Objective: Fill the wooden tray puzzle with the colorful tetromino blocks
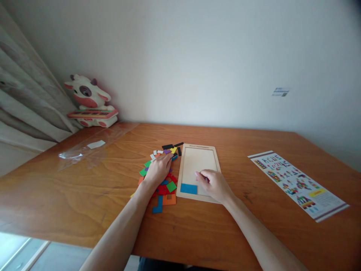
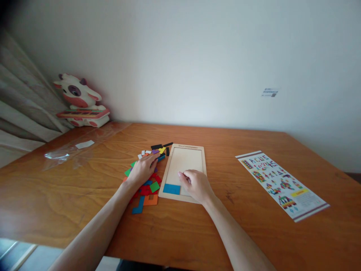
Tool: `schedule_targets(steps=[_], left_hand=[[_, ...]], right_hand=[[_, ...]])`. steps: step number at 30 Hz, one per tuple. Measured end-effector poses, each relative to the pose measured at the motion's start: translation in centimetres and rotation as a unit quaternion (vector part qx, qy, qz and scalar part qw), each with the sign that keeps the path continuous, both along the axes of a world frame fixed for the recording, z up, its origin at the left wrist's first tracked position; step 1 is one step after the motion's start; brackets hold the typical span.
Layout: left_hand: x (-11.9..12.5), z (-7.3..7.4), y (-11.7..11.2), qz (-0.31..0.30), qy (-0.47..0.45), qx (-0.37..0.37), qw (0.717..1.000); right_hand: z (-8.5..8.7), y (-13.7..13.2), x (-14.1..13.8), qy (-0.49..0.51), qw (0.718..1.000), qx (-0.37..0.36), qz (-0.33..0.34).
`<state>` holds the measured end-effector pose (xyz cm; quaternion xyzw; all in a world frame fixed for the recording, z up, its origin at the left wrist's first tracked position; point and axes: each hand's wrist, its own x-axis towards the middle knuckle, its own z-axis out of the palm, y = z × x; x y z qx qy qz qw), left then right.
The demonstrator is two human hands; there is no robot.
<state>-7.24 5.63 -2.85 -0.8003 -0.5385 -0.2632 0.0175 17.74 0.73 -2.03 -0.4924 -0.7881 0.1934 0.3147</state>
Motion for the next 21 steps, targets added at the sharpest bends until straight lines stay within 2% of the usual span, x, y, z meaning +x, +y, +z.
schedule_targets(steps=[6, 10, 14, 18, 21], left_hand=[[0.2, 0.3, -0.2, -0.036, -0.04, 0.015, 0.998], [0.9, 1.2, -1.3, -0.131, -0.072, 0.043, 0.988], [2.1, 1.7, -2.6, -0.237, -0.117, 0.033, 0.964], [2.9, 1.6, -3.2, -0.285, -0.114, 0.012, 0.952], [3.2, 1.6, -3.3, -0.292, -0.114, 0.013, 0.949]], right_hand=[[0.2, -0.1, 0.0, 0.0, 1.0, 0.009, -0.001], [-0.4, 0.0, 0.0, 0.037, 0.999, 0.002, -0.01], [-1.1, 0.3, 0.1, 0.069, 0.997, 0.006, -0.028], [-1.0, 0.4, 0.3, 0.068, 0.998, 0.015, -0.004], [-0.5, 0.3, 0.1, 0.077, 0.997, 0.019, 0.019]])
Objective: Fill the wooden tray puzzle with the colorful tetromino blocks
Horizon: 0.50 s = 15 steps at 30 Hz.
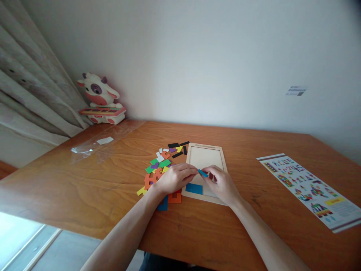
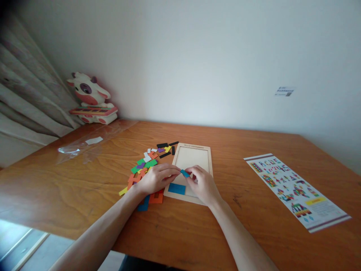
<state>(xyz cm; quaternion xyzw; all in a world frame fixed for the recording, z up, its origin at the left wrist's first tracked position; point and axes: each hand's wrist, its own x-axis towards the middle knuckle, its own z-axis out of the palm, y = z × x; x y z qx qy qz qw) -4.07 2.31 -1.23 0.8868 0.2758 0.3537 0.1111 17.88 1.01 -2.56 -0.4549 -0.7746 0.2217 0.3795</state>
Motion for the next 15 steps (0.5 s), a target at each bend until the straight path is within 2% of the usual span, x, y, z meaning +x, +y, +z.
schedule_targets(steps=[7, 12, 15], left_hand=[[0.1, 0.2, 0.0, 0.024, -0.055, -0.037, 0.998], [0.1, 0.1, 0.0, 0.04, -0.046, -0.056, 0.997], [-0.1, -0.1, 0.1, 0.052, 0.004, -0.049, 0.997]], right_hand=[[0.8, -0.2, -0.3, 0.09, 0.995, -0.037, 0.003], [1.2, -0.1, -0.1, 0.126, 0.989, -0.075, 0.017], [1.0, 0.2, 0.4, 0.188, 0.974, -0.125, 0.01]])
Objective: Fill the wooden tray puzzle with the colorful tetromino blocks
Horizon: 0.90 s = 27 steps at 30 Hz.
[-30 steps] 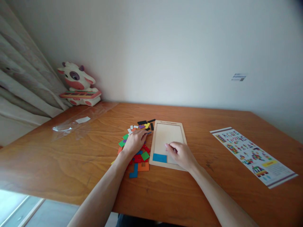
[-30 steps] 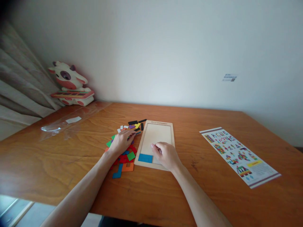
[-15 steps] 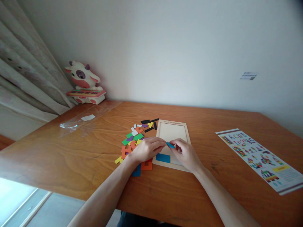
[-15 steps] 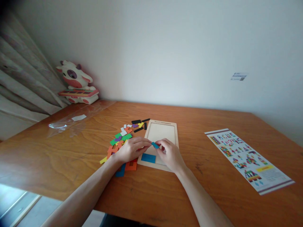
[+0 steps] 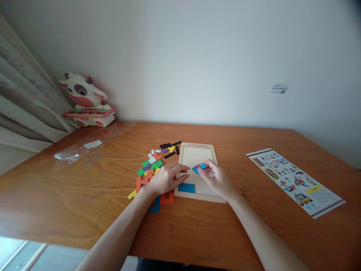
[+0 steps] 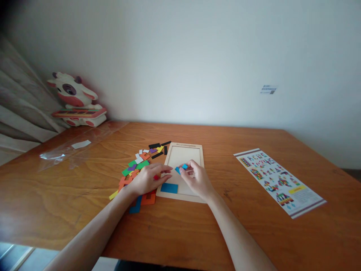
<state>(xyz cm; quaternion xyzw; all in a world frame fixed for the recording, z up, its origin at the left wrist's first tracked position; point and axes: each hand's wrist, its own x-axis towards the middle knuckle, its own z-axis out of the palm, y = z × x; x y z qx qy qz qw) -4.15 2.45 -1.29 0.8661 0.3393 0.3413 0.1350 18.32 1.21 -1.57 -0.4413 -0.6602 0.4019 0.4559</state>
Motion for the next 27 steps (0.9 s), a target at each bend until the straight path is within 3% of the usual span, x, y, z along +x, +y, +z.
schedule_targets(steps=[4, 7, 13, 19, 23, 27], left_hand=[[-0.3, -0.2, 0.3, -0.044, 0.077, 0.02, 0.996], [-0.3, -0.1, 0.3, -0.063, 0.085, 0.025, 0.994], [-0.2, 0.2, 0.2, -0.073, 0.088, 0.029, 0.993], [0.4, -0.2, -0.1, -0.007, 0.01, 0.033, 0.999], [0.9, 0.0, -0.2, -0.037, 0.002, 0.058, 0.998], [1.1, 0.4, -0.5, -0.013, -0.028, 0.019, 0.999]], right_hand=[[-0.3, 0.5, 0.7, 0.084, 0.995, -0.056, -0.016], [-0.3, 0.8, 1.0, 0.074, 0.996, -0.051, -0.025], [-0.2, 0.9, 1.7, -0.117, 0.991, 0.049, -0.039], [-0.2, 0.6, 1.6, -0.22, 0.958, 0.178, 0.046], [0.3, 0.2, 0.9, -0.174, 0.974, 0.133, 0.056], [0.9, 0.1, 0.9, -0.112, 0.99, 0.067, 0.06]])
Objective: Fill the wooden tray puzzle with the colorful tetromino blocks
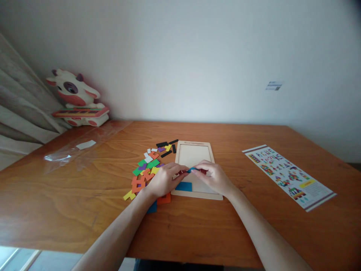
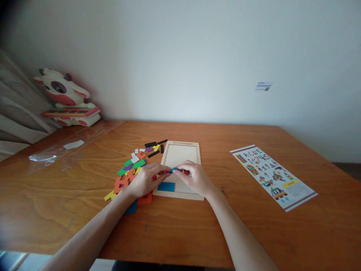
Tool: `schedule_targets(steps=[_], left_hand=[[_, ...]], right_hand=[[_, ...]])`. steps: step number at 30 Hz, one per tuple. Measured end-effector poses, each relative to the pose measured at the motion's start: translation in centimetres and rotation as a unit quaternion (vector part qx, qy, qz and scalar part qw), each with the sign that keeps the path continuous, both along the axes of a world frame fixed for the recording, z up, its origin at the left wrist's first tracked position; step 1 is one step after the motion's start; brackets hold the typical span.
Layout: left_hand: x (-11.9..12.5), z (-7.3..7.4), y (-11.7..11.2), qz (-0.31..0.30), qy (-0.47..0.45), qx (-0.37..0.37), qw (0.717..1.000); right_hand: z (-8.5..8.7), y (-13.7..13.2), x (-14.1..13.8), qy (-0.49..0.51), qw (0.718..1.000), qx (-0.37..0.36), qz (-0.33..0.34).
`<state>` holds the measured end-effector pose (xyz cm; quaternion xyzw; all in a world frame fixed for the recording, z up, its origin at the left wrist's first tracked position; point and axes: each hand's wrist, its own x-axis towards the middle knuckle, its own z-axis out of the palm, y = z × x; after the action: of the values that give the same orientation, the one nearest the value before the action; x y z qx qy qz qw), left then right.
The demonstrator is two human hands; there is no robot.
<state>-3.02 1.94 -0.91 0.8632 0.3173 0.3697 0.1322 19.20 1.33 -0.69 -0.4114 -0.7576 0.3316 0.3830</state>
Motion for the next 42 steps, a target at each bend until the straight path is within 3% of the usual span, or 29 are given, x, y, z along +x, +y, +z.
schedule_targets(steps=[5, 14, 18, 23, 26, 30, 33, 37, 42], left_hand=[[0.2, 0.3, -0.2, 0.006, -0.015, 0.002, 1.0], [-0.1, -0.3, 0.2, -0.025, 0.034, 0.079, 0.996], [-0.3, -0.2, 0.2, -0.01, 0.064, 0.074, 0.995], [-0.3, -0.1, 0.3, -0.007, 0.092, 0.067, 0.993], [-0.2, -0.3, 0.3, -0.014, 0.097, 0.067, 0.993], [-0.2, -0.5, 0.3, -0.036, 0.086, 0.054, 0.994], [-0.1, -0.5, 0.1, -0.064, 0.079, 0.034, 0.994], [0.1, -0.1, -0.2, -0.089, 0.074, 0.034, 0.993], [0.4, 0.2, -0.5, -0.102, 0.073, 0.031, 0.992]], right_hand=[[0.0, 0.2, 0.1, 0.087, 0.982, -0.167, 0.027], [0.2, 0.6, 1.3, 0.085, 0.961, -0.259, 0.045], [0.1, 0.7, 2.4, 0.036, 0.959, -0.281, 0.031], [0.4, 0.4, 3.2, -0.044, 0.949, -0.303, 0.072], [0.5, 0.3, 3.0, -0.022, 0.948, -0.31, 0.066], [0.3, 0.3, 2.4, 0.08, 0.95, -0.301, 0.01], [0.1, 0.2, 1.8, 0.146, 0.94, -0.307, 0.015], [-0.2, 0.1, 1.2, 0.129, 0.941, -0.309, 0.056], [-0.6, 0.4, 1.2, 0.1, 0.951, -0.291, 0.043]])
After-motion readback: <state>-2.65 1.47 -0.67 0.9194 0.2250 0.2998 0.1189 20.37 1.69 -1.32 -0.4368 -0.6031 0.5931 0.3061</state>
